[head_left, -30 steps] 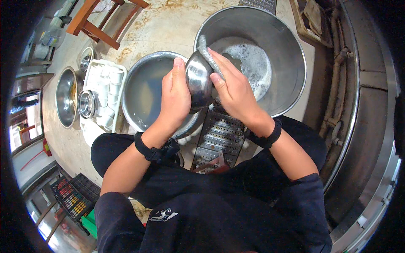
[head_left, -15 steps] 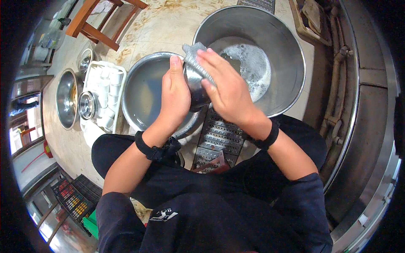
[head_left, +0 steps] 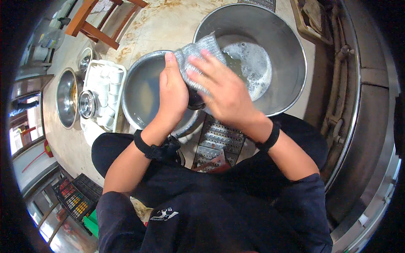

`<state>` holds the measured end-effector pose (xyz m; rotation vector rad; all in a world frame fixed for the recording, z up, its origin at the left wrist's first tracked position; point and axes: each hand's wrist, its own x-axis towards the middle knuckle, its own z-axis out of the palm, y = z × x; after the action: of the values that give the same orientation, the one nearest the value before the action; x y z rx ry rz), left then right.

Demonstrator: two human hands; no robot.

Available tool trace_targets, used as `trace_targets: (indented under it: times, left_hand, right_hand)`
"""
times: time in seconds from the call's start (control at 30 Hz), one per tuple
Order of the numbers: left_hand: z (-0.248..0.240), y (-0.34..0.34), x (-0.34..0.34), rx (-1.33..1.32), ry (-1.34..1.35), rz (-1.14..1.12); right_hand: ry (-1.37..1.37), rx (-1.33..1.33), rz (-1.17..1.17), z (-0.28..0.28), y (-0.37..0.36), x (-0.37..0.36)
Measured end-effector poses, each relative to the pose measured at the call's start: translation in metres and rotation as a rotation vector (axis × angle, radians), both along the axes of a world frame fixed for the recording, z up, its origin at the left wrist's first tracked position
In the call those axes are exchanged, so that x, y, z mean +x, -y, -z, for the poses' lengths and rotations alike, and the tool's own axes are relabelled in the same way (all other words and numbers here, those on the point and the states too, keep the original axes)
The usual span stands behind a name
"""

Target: The person washes metal bowls by hand using a scrubber and soapy water from a large metal pot, then places them into a larger basin for rinsing.

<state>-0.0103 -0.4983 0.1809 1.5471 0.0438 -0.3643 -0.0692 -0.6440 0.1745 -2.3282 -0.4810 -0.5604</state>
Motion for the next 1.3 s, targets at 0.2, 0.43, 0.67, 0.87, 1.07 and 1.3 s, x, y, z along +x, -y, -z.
trace_targets:
  times: [0.2, 0.43, 0.67, 0.87, 1.07, 1.3]
  left_hand:
    - [-0.005, 0.002, 0.001, -0.008, -0.020, -0.012]
    - [-0.009, 0.003, -0.002, 0.000, 0.080, 0.029]
    - [-0.001, 0.003, -0.003, 0.097, 0.151, 0.001]
    - [0.001, 0.008, -0.003, 0.008, 0.130, -0.010]
    - [0.011, 0.001, 0.006, -0.001, 0.081, -0.069]
    - [0.022, 0.004, 0.001, -0.181, -0.129, -0.162]
  right_hand:
    - [0.005, 0.028, -0.012, -0.002, -0.013, -0.006]
    - [-0.220, 0.289, 0.144, 0.013, 0.008, 0.010]
    - [-0.019, 0.136, 0.054, 0.007, 0.001, 0.012]
    - [-0.090, 0.255, 0.119, 0.018, 0.008, 0.018]
    - [-0.329, 0.570, 0.153, 0.038, 0.003, 0.011]
    - [-0.152, 0.126, 0.065, 0.019, -0.022, -0.011]
